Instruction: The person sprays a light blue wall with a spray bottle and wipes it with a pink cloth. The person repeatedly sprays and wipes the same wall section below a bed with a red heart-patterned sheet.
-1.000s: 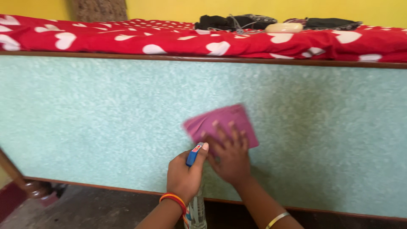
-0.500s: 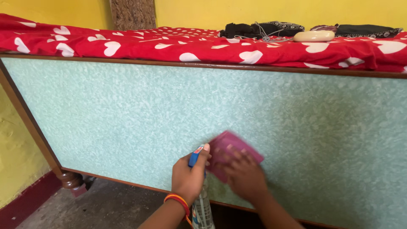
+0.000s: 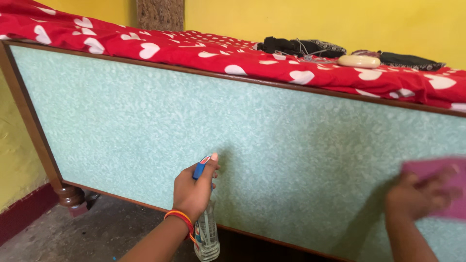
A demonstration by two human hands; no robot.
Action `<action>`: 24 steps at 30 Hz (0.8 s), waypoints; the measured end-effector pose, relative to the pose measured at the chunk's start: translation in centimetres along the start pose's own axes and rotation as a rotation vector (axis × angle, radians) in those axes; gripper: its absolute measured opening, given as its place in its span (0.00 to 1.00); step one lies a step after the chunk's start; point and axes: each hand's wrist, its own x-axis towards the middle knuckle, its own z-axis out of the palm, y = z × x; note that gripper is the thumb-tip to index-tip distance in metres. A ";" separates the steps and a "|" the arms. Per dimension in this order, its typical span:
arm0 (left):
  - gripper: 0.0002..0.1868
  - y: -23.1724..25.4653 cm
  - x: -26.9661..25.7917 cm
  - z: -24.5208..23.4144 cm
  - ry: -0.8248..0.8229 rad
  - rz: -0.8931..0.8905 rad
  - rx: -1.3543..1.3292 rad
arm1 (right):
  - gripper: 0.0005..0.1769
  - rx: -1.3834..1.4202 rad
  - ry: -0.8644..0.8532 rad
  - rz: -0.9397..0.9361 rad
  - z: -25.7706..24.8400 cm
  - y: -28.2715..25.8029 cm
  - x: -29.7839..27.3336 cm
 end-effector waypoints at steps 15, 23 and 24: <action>0.33 1.2 1.1 -0.5 0.003 -0.025 -0.101 | 0.44 0.095 -0.057 -0.113 0.6 -12.3 -0.4; 0.33 0.0 2.3 0.8 0.030 -0.093 -0.109 | 0.42 0.110 -0.147 -0.896 0.6 -23.0 -12.7; 0.32 -0.2 2.5 0.9 0.037 -0.098 -0.107 | 0.42 0.145 -0.217 -1.005 0.5 -23.7 -14.0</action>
